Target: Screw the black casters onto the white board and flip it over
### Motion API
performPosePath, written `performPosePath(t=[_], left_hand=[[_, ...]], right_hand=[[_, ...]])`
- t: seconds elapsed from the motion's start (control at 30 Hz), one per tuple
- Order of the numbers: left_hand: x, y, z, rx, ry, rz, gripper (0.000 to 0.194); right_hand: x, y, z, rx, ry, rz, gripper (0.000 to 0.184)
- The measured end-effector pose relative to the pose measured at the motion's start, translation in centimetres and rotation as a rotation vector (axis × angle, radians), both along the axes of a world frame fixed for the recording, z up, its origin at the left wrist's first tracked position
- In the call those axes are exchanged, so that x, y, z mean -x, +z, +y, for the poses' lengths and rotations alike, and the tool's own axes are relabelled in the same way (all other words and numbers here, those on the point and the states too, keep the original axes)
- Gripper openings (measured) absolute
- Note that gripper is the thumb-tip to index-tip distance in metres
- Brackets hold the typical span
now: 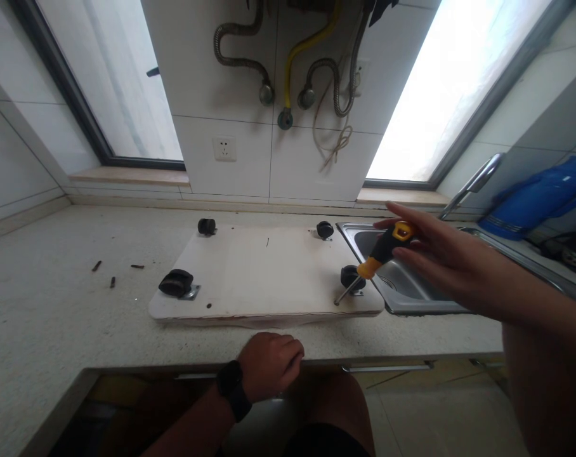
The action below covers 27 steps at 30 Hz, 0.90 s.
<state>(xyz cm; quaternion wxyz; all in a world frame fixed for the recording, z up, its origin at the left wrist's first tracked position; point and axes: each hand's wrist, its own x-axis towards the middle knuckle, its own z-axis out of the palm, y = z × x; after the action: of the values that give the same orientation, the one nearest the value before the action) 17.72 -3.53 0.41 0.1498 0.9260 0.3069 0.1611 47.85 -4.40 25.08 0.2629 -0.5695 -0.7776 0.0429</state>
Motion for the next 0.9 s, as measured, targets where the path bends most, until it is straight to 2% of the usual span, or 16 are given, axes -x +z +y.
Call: performPosePath(t=[0.03,0.1,0.23,0.33,0.4,0.5,0.53,0.6,0.67,0.8,0.87,0.9], left_hand=[[0.0,0.0,0.0,0.0,0.003,0.002,0.01],[-0.1,0.1,0.0,0.001,0.005,0.007,0.011],[-0.1,0.1,0.0,-0.001,0.0,0.006,0.012],[-0.2,-0.1,0.0,0.0,-0.001,-0.005,0.011],[-0.2,-0.3,0.0,-0.003,0.002,-0.012,0.01],[-0.2,-0.7,0.0,-0.015,0.005,-0.022,0.01],[-0.2,-0.7,0.0,-0.019,0.004,-0.025,0.01],[-0.2,-0.7,0.0,-0.024,0.0,-0.029,0.01],[-0.2,-0.6,0.0,-0.023,-0.001,-0.027,0.01],[-0.3,-0.4,0.0,-0.019,0.005,-0.014,0.01],[-0.3,-0.4,0.0,-0.022,0.003,-0.014,0.01],[-0.3,-0.4,0.0,-0.024,0.001,-0.015,0.01]], right_hand=[[-0.1,-0.1,0.1,0.016,0.019,0.045,0.067],[0.2,-0.4,0.3,-0.043,-0.034,0.035,0.059],[1.5,-1.0,0.6,-0.325,-0.233,-0.109,0.056],[2.0,-1.5,0.5,-0.339,-0.286,-0.106,0.054],[1.8,-1.7,0.4,-0.238,-0.213,0.001,0.056],[1.2,-2.0,0.3,-0.072,0.031,0.265,0.064],[1.0,-2.1,0.3,-0.047,0.092,0.324,0.064],[1.0,-2.4,0.4,-0.052,0.112,0.355,0.06],[1.4,-2.7,0.4,-0.141,0.029,0.289,0.051],[2.2,-3.1,0.3,-0.503,-0.207,-0.042,0.041],[2.3,-3.0,0.1,-0.56,-0.225,-0.154,0.046],[2.2,-2.9,0.0,-0.528,-0.195,-0.155,0.051]])
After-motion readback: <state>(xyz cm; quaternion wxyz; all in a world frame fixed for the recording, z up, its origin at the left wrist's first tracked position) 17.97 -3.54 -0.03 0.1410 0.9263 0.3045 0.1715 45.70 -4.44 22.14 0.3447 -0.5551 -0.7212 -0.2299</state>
